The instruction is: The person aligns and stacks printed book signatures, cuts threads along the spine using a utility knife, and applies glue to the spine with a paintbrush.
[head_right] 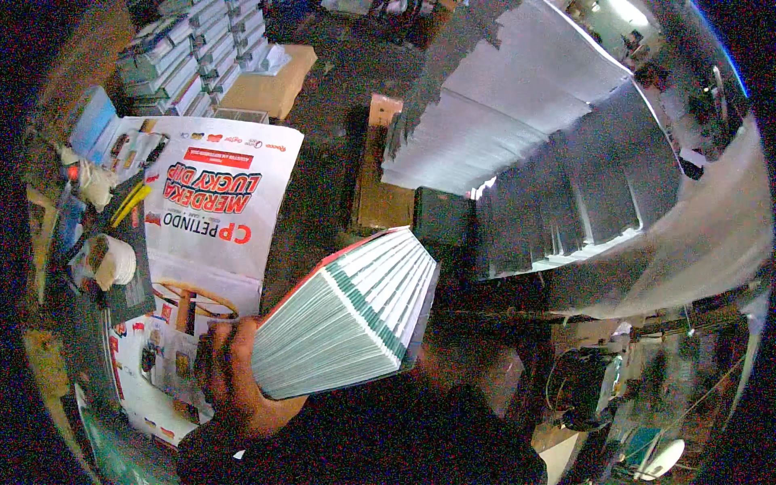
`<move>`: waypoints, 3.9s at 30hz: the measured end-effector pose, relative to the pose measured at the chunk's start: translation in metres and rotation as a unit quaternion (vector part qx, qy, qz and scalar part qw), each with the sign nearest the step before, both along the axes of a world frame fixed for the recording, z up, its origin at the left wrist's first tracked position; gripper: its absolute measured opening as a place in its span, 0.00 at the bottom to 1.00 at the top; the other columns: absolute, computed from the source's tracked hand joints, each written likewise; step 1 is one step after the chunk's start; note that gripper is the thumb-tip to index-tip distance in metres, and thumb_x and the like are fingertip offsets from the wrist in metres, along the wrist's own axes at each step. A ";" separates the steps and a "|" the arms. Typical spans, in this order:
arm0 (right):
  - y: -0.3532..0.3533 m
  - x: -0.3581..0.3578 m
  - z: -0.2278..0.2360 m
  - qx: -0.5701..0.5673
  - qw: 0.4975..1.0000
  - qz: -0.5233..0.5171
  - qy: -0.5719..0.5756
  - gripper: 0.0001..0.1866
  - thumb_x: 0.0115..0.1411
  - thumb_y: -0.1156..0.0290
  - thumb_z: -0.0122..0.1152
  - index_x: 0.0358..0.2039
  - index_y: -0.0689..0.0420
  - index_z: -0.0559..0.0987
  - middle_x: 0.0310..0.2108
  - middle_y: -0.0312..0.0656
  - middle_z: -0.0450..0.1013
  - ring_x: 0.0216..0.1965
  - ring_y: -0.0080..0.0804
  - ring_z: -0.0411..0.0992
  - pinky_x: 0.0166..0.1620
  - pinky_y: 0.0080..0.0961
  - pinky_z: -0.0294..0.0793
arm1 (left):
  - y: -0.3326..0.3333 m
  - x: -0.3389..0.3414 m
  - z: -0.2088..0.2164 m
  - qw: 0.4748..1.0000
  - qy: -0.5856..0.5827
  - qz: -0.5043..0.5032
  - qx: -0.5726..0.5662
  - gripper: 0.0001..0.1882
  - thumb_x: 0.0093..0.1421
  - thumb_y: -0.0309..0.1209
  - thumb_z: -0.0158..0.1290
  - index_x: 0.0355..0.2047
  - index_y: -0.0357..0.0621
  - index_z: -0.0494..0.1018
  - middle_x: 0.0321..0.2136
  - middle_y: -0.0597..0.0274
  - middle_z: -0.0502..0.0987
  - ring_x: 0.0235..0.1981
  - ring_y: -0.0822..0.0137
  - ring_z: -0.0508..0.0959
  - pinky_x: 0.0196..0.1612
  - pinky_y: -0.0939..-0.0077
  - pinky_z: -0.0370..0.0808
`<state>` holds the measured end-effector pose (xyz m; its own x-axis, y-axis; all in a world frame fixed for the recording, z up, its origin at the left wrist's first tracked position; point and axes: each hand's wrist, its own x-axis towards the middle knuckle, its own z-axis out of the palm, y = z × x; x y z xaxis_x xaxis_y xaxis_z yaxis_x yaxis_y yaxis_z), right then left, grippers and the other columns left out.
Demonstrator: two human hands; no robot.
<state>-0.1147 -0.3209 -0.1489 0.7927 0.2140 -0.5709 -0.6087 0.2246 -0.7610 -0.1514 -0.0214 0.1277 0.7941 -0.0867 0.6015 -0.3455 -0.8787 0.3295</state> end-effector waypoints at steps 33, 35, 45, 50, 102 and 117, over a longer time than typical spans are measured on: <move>-0.145 0.289 0.165 0.023 0.999 0.046 -0.012 0.39 0.35 0.71 0.69 0.53 0.62 0.71 0.46 0.46 0.74 0.48 0.45 0.72 0.54 0.39 0.68 | -0.104 0.259 0.117 0.944 0.237 0.131 -0.190 0.49 0.31 0.42 0.76 0.51 0.34 0.64 0.44 0.49 0.74 0.46 0.56 0.76 0.49 0.63 0.73; -0.148 0.299 0.170 0.009 0.999 0.047 -0.001 0.38 0.36 0.71 0.69 0.53 0.62 0.71 0.46 0.46 0.74 0.48 0.45 0.72 0.54 0.38 0.69 | -0.094 0.270 0.109 0.865 0.337 0.154 -0.337 0.53 0.27 0.42 0.77 0.52 0.36 0.62 0.44 0.47 0.73 0.46 0.54 0.75 0.50 0.61 0.72; -0.115 0.419 0.181 -0.059 0.995 0.072 0.023 0.36 0.38 0.71 0.69 0.52 0.63 0.72 0.45 0.46 0.74 0.47 0.44 0.73 0.53 0.37 0.70 | -0.022 0.410 0.087 0.939 0.190 0.163 -0.235 0.47 0.28 0.44 0.75 0.47 0.40 0.66 0.39 0.50 0.72 0.38 0.53 0.77 0.43 0.62 0.74; -0.088 0.506 0.219 -0.113 0.989 0.089 0.030 0.34 0.40 0.70 0.69 0.51 0.63 0.72 0.45 0.46 0.75 0.46 0.43 0.73 0.53 0.37 0.70 | 0.005 0.494 0.090 0.926 0.195 0.188 -0.263 0.45 0.30 0.47 0.74 0.47 0.40 0.69 0.39 0.48 0.73 0.39 0.49 0.75 0.42 0.58 0.73; 0.540 1.004 -0.229 -0.117 0.805 0.581 0.004 0.21 0.53 0.65 0.67 0.46 0.62 0.78 0.45 0.44 0.76 0.44 0.31 0.74 0.49 0.29 0.71 | 0.320 0.679 -0.503 0.639 0.251 0.531 -0.497 0.37 0.48 0.44 0.66 0.53 0.37 0.66 0.42 0.51 0.75 0.45 0.58 0.75 0.53 0.65 0.70; 0.640 1.018 -0.373 -0.231 0.747 0.616 -0.095 0.19 0.53 0.65 0.70 0.44 0.60 0.80 0.37 0.35 0.76 0.34 0.23 0.72 0.35 0.22 0.72 | 0.399 0.673 -0.646 0.561 0.054 0.514 -0.647 0.35 0.45 0.39 0.68 0.49 0.36 0.67 0.33 0.53 0.80 0.36 0.63 0.79 0.40 0.70 0.75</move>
